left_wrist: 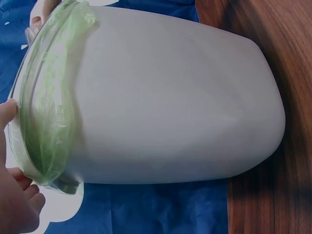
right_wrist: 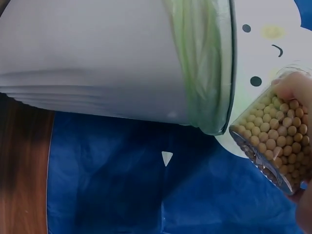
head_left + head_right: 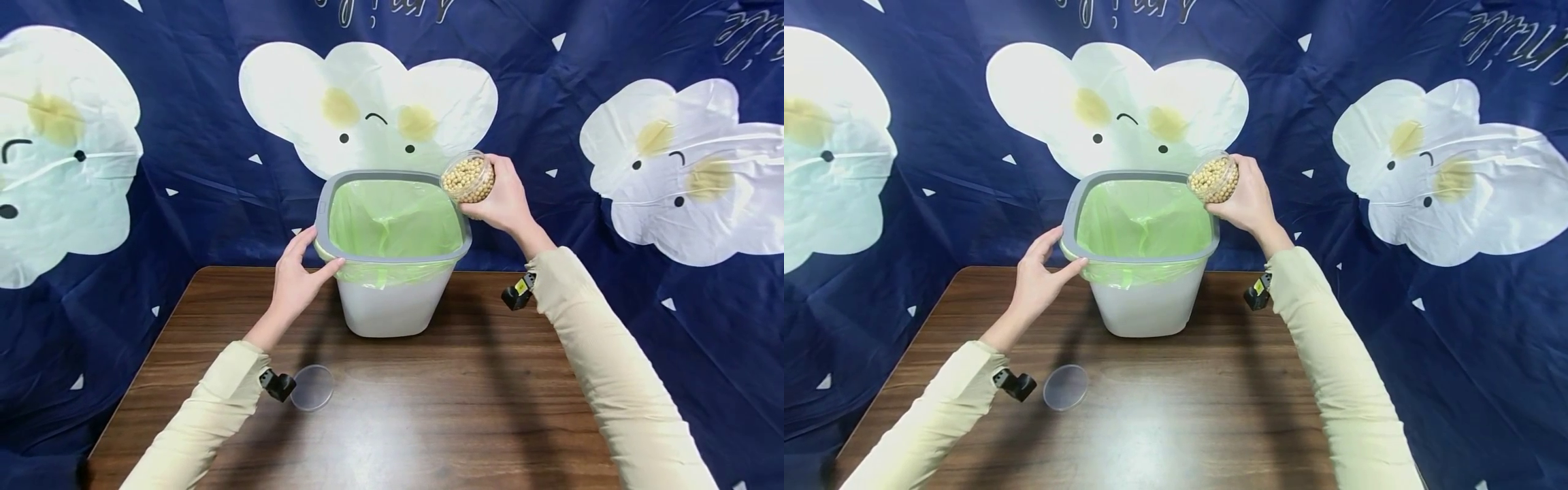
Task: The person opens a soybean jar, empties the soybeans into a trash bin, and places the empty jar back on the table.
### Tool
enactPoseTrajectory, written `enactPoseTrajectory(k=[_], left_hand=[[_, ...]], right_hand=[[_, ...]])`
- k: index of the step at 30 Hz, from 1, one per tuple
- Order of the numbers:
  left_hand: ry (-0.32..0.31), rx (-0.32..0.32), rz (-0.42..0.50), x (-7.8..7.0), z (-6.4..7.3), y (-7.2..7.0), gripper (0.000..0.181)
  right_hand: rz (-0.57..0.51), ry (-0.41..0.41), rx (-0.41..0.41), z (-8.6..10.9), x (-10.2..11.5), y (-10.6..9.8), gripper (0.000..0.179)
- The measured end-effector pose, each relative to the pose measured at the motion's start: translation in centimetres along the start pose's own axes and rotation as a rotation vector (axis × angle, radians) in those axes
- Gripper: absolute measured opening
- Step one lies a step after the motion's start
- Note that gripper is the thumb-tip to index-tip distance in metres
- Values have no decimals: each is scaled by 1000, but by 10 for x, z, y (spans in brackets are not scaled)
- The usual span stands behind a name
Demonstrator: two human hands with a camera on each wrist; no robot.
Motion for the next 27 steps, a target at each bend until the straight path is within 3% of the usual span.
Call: enactPoseTrajectory(k=[6, 16, 27], left_hand=[[1, -1, -7, 1, 0, 0, 68], [-5, 8, -14, -1, 0, 1, 68], [-16, 12, -15, -1, -1, 1, 69]], right_hand=[[58, -84, 11, 1, 2, 2, 83], [202, -153, 52, 5, 8, 5, 88], [318, -299, -1, 4, 12, 4, 89]])
Point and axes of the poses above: each hand's wrist, its own z-axis away from the middle knuckle, its own y-axis out of the palm, x = y × z, the point moved 4 cm from there along -z, towards the middle knuckle, and after that the axes turned 4 degrees about y, right-handed, at the moved point
